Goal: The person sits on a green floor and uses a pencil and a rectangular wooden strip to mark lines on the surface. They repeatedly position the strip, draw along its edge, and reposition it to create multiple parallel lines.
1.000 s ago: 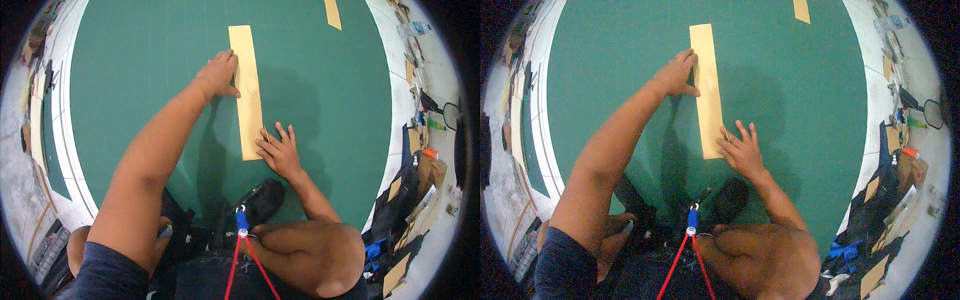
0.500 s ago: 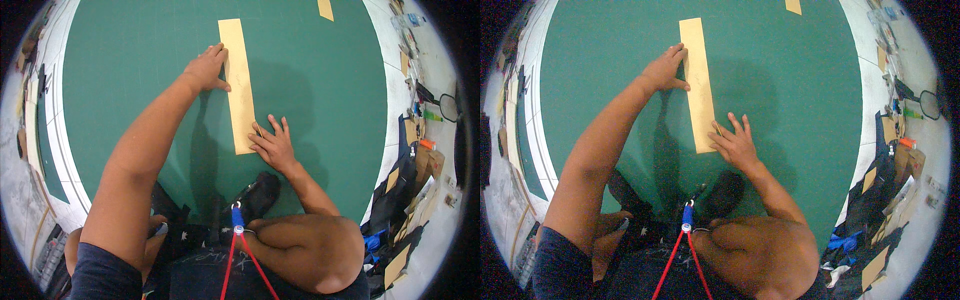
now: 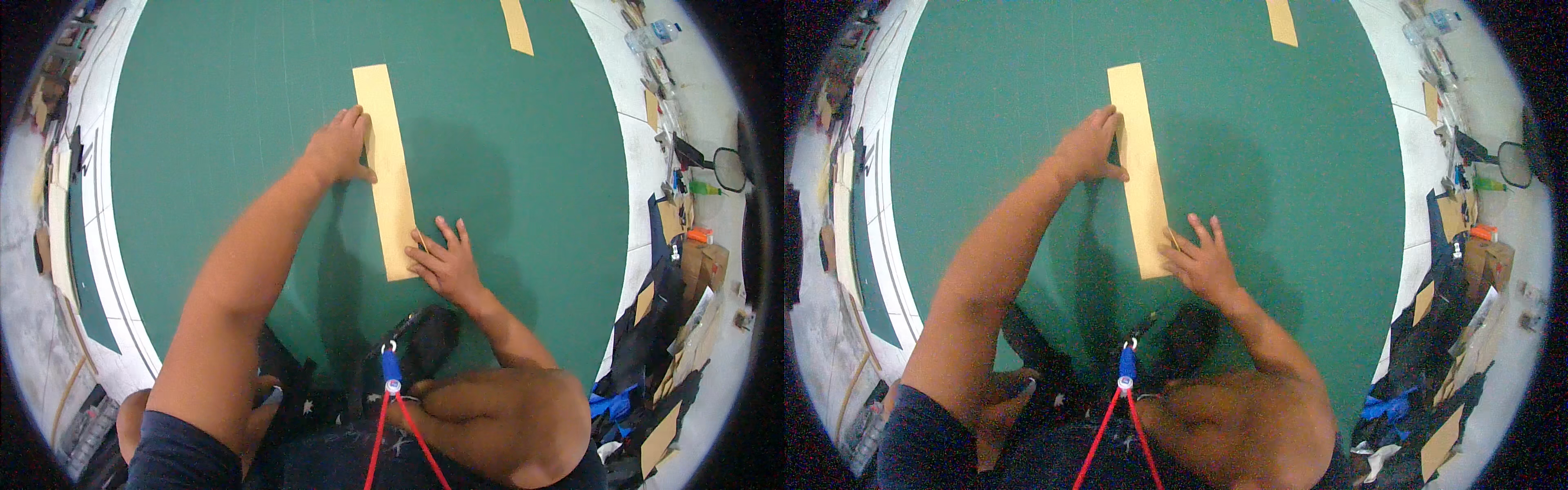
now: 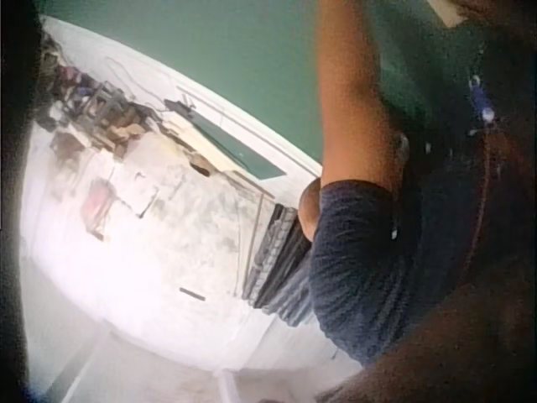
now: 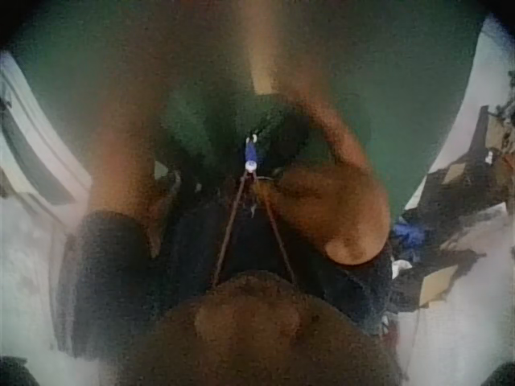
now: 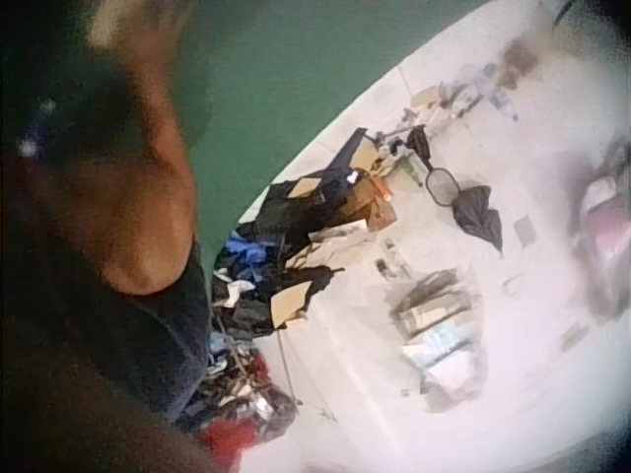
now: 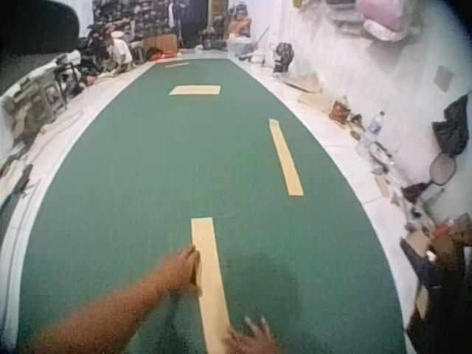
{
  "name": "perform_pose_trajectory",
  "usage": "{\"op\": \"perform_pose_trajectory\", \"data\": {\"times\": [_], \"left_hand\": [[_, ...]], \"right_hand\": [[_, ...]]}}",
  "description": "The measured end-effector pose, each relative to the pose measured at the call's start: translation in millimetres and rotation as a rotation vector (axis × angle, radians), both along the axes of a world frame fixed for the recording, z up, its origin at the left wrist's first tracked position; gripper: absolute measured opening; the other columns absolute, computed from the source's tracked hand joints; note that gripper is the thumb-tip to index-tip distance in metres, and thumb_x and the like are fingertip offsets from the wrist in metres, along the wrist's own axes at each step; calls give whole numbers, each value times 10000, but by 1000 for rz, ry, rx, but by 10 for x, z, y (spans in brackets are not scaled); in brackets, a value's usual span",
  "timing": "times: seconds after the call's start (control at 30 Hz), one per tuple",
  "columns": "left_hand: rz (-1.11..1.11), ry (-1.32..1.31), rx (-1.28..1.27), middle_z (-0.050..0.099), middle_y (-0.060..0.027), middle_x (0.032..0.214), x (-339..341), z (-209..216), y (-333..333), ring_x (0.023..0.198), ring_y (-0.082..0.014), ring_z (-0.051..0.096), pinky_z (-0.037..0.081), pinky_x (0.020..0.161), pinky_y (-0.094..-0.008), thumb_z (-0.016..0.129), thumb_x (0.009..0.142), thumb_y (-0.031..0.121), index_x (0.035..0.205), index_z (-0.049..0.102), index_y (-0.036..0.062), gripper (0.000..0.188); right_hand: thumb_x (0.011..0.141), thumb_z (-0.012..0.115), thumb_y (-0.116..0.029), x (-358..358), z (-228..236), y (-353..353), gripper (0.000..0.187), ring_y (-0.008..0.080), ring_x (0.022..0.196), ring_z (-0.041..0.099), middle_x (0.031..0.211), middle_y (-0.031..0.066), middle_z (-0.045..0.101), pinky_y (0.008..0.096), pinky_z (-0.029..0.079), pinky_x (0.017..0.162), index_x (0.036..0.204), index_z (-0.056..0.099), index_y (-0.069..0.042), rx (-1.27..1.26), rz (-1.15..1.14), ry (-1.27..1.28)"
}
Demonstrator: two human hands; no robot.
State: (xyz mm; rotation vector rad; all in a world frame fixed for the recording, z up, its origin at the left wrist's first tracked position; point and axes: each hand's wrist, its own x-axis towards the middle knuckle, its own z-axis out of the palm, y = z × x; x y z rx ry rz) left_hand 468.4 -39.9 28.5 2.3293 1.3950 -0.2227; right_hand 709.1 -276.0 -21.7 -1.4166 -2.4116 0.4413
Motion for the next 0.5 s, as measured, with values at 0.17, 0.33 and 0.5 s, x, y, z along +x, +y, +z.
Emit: {"op": "perform_pose_trajectory", "data": {"times": [0.17,0.33,0.5], "left_hand": [[-82,331,-42,305,-211,1644,428,320,66,1533,-395,282,257,1247,-561,976,562,466,1566,311,33,1280],[-163,351,37,224,-262,1665,356,76,140,1546,-396,260,262,1247,-550,995,537,452,1567,270,-13,1343],[-161,294,-70,180,-280,1667,328,42,194,1526,-443,275,259,1258,-535,999,495,494,1529,296,-51,1364]], "right_hand": [[904,741,-406,52,30,-17,392,391,1449,389,1472,-38,584,694,226,1183,1251,702,-227,-45,-11,-18],[962,679,-253,142,255,373,439,373,1376,493,1432,86,609,572,313,1179,1371,595,-118,-251,-139,177],[1056,503,-253,413,656,1605,375,410,1138,648,1239,204,690,482,487,1021,1374,573,-67,-413,-322,391]]}}
